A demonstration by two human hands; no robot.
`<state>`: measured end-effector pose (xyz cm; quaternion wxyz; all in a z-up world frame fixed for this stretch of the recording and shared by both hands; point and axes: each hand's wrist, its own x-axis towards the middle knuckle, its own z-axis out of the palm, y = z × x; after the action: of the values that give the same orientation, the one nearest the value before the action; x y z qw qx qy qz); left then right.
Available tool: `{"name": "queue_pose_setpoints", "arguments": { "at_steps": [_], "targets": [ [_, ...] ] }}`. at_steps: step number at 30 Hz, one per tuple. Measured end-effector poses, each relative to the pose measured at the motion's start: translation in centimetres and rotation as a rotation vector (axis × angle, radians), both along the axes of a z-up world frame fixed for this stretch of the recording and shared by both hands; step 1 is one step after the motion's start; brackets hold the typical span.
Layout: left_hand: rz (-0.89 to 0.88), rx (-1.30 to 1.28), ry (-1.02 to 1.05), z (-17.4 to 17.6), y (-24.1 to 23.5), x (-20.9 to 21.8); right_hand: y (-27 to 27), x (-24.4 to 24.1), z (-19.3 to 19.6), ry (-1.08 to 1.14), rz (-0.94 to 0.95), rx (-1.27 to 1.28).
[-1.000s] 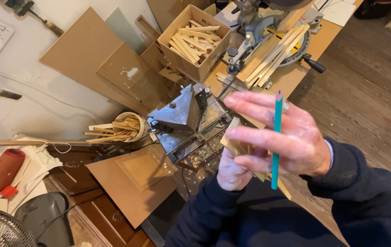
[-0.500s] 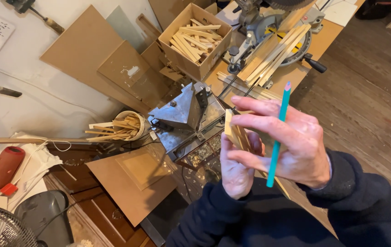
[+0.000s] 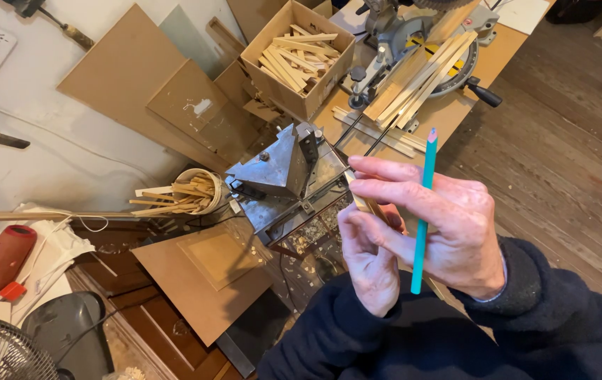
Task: Marking wood moulding with a pencil and then trimming the ends using a manual miter trimmer.
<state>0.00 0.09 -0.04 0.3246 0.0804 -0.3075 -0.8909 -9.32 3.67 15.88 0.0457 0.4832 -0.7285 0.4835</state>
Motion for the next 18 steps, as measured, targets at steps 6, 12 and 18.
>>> {"name": "queue_pose_setpoints", "arguments": {
  "at_steps": [6, 12, 18],
  "targets": [
    [0.104, -0.031, -0.058, 0.4, 1.4, -1.3, 0.1, 0.5, 0.5, 0.119, -0.115, 0.045],
    [0.109, -0.022, -0.102, 1.9, 3.4, -2.9, 1.3, 1.1, 0.1, 0.073, -0.283, 0.028],
    [0.102, 0.006, -0.053, 1.7, 4.5, -3.5, 1.6, 0.9, 0.1, 0.132, -0.358, 0.012]
  ]
}}
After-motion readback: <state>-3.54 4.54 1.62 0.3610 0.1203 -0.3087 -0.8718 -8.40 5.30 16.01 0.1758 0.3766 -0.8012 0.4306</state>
